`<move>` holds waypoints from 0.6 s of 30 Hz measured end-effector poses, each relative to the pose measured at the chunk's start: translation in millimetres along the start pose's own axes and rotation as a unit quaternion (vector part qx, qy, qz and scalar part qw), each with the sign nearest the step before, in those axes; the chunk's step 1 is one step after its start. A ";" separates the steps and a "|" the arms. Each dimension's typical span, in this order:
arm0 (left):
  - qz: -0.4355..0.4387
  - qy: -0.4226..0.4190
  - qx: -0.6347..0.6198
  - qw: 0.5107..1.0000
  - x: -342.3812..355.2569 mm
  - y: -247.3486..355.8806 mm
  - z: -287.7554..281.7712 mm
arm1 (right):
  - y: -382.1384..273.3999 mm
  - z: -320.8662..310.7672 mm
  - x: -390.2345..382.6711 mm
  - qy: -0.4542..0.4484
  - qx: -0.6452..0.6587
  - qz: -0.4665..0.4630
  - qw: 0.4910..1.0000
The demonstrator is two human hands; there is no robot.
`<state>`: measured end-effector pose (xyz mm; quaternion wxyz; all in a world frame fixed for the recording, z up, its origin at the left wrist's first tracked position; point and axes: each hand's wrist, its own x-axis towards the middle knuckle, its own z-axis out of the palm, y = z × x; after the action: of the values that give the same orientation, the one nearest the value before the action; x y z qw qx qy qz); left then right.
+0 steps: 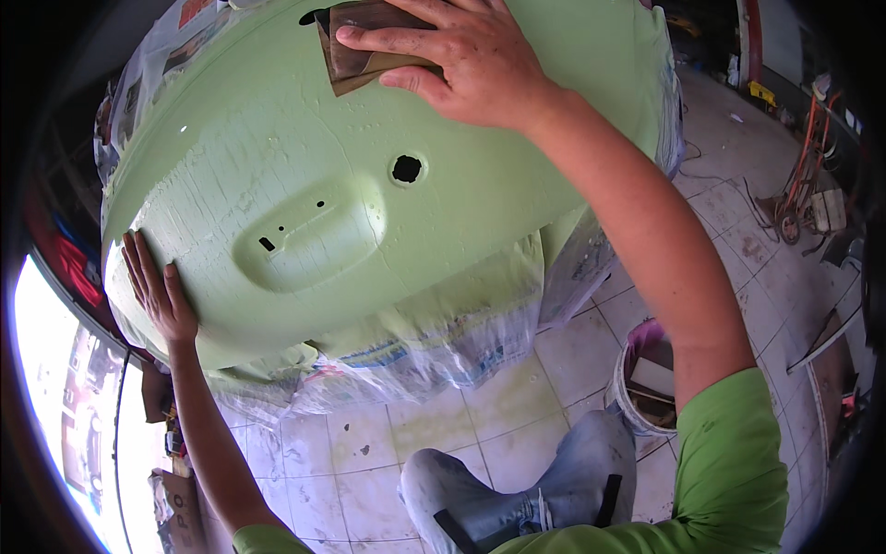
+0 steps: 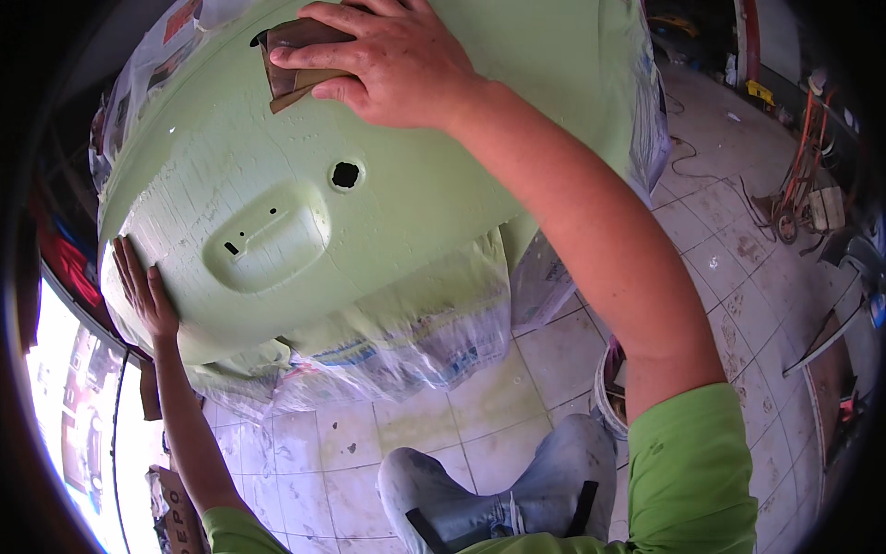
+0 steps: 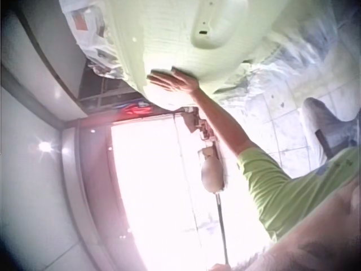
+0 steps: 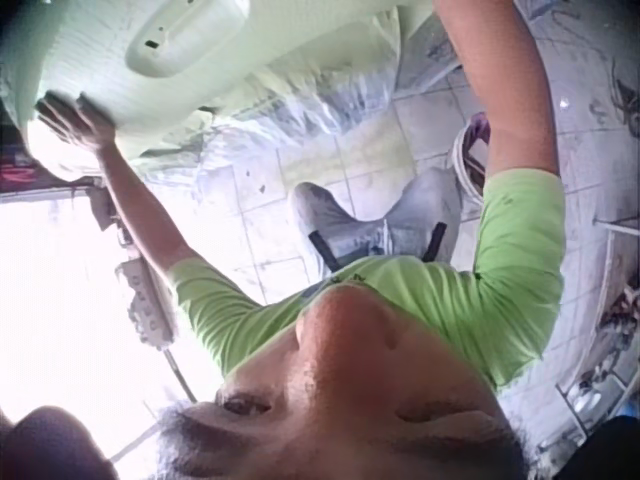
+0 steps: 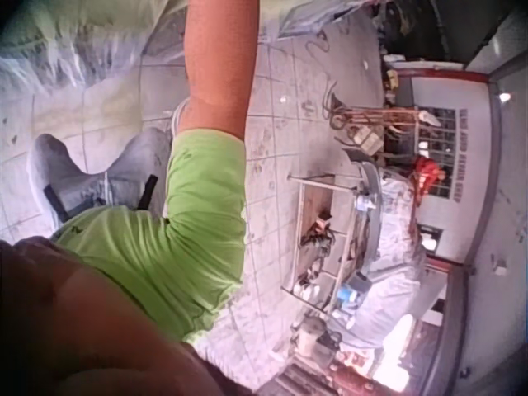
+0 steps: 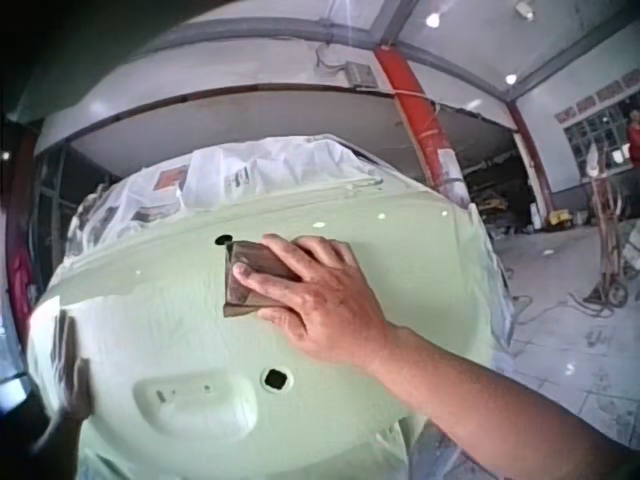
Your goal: The person sands a light green car hood with a sanding block, repeatedly dipping the block into a bucket of water. The hood is masked with newspaper and plastic. The person works across the surface, then walks to a shelf to retrieve a new sanding block.
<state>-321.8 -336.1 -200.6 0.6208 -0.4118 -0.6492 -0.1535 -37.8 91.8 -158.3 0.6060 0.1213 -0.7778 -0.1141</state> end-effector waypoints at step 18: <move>0.031 0.038 -0.115 0.992 29.7 167.7 11.8 | -25.4 5.1 -45.3 -0.017 -0.005 -0.035 0.999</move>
<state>-204.9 -214.5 -227.4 0.5984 -0.4938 -0.5901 -0.2234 -30.7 82.9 -209.2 0.5892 0.1438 -0.7824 -0.1414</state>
